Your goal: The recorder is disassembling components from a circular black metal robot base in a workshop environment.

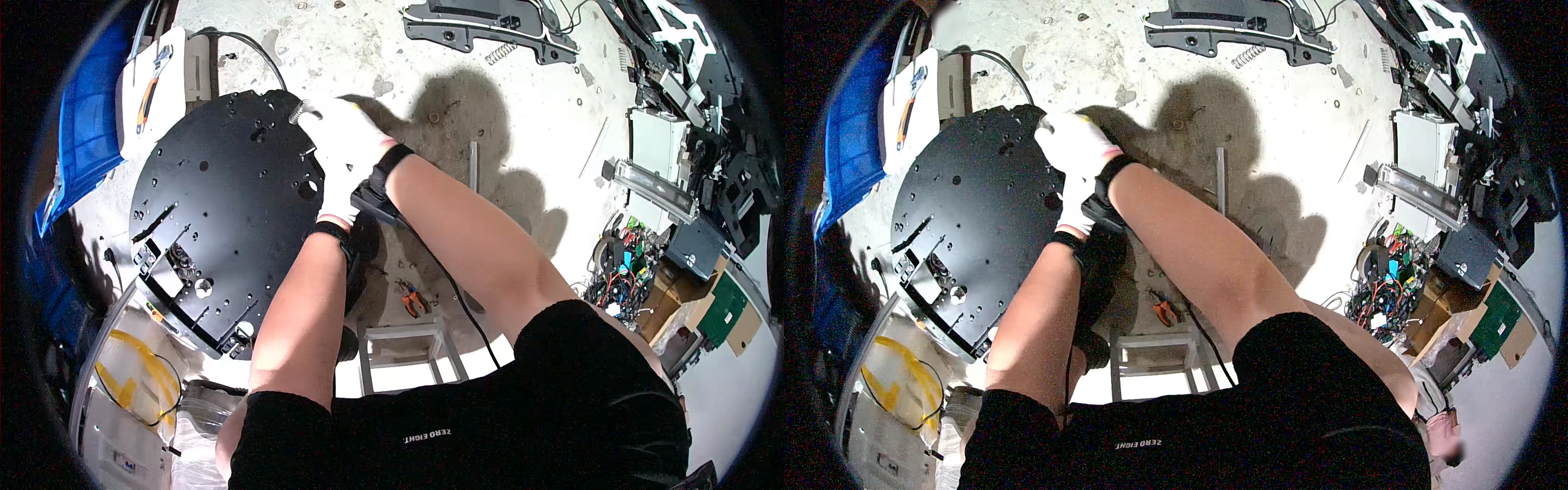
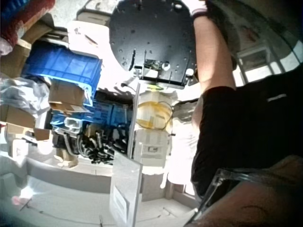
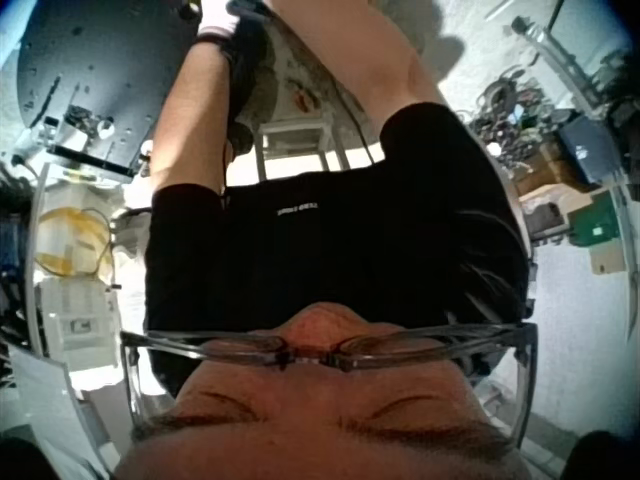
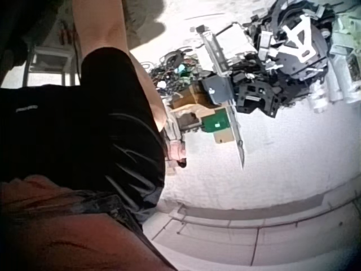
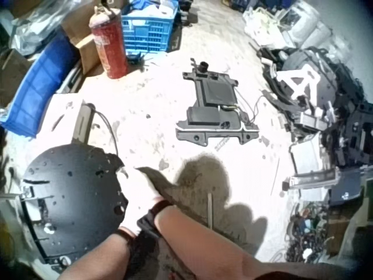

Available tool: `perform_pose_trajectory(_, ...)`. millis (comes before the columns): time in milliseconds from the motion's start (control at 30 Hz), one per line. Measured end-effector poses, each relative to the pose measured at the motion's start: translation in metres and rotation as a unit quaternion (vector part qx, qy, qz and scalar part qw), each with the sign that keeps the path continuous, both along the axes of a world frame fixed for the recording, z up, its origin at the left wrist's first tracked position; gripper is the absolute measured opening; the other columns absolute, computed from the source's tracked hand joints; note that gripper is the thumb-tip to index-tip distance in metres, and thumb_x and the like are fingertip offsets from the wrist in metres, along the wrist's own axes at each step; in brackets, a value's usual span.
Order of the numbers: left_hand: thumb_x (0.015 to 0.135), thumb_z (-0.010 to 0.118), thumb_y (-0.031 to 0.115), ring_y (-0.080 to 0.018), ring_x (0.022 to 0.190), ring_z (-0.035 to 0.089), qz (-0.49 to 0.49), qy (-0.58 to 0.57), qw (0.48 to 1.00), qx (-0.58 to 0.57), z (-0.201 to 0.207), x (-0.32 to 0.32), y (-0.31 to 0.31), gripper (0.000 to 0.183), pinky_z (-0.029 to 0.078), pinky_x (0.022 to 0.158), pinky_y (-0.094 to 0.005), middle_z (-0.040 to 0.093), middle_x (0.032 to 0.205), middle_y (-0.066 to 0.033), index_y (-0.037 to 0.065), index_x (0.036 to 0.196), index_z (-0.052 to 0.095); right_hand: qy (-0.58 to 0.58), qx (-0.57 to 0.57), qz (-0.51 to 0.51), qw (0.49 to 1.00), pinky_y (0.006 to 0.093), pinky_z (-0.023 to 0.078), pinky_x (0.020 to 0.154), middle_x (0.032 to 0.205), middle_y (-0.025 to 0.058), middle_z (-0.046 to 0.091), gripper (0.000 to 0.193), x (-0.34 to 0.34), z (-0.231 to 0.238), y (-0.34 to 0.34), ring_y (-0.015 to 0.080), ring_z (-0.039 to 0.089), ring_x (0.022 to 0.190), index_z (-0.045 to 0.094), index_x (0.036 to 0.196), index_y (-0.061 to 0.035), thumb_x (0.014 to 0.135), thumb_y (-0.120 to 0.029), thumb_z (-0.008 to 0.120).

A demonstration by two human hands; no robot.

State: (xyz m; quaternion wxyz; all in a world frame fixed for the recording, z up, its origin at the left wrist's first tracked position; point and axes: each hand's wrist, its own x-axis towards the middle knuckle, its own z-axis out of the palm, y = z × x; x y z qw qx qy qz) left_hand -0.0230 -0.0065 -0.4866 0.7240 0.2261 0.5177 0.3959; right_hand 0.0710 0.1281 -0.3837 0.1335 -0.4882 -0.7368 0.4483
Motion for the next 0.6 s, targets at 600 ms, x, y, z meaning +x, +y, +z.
perform_pose_trajectory(600, 0.098, 0.063, 0.024, -0.0289, 0.101, 0.057, -0.044, 0.281, 0.949, 0.135, 0.076, 0.057, 0.029, 0.025, 0.045, 0.094, -0.0397, 0.056, 0.109, -0.0186, 0.003, 0.112, 0.060, 0.057, 0.045, -0.001, 0.997, 0.0427, 0.054, 0.086, 0.100, 0.0216, 0.070, 0.026, 0.130, -0.026, -0.041, 0.0381, 0.067, 0.096, 0.068, 0.108, 0.0020, 0.097, -0.018, 0.055)
